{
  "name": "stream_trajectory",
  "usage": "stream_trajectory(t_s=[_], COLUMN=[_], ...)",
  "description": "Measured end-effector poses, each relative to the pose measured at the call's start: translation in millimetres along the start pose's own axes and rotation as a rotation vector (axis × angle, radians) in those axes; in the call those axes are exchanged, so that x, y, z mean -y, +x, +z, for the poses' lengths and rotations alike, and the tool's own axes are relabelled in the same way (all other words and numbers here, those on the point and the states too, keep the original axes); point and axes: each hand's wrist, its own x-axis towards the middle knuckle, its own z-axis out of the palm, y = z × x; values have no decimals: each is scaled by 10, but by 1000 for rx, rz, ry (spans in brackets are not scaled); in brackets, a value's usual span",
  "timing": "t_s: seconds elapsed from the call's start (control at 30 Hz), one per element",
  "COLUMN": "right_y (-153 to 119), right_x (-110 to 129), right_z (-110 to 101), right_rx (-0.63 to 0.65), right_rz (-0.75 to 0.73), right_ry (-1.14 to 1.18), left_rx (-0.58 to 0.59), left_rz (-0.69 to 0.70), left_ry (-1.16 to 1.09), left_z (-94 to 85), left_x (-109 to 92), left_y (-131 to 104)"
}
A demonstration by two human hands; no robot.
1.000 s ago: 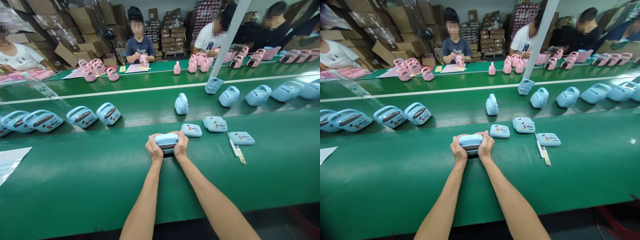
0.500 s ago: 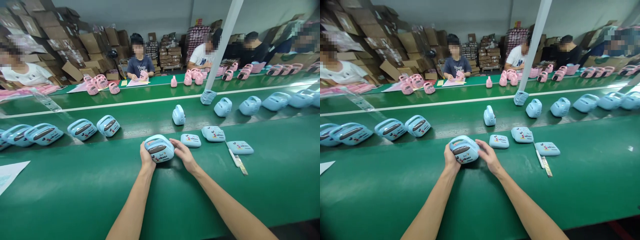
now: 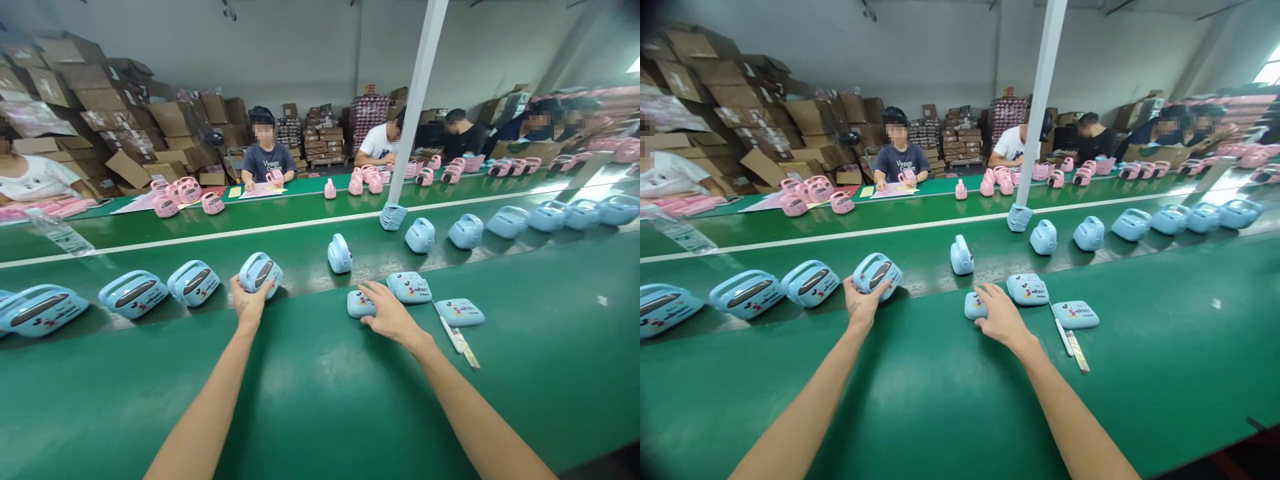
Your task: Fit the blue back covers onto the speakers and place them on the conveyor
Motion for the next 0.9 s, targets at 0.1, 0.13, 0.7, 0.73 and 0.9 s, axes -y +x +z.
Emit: stream_trajectory(t_s=[0.1, 0.13, 0.7, 0.73, 0.9], right_y=[-53, -60, -154, -149, -126], right_x=[-125, -133, -734, -703, -461], right_z=[41, 68, -316, -322, -381], right_rx=[15, 13, -351, -380, -513], right_rz=[22, 23, 188, 163, 8], right_ry=[-56, -55, -397, -360, 48], left_rx=[-43, -39, 582, 605, 670], left_rz=[-10, -16, 223, 192, -4], left_ry=[108, 130, -98, -120, -277], left_z=[-71, -104, 1125, 1277, 1717], left_x=[19, 24, -281, -290, -282], left_y=[260, 298, -202, -171, -62])
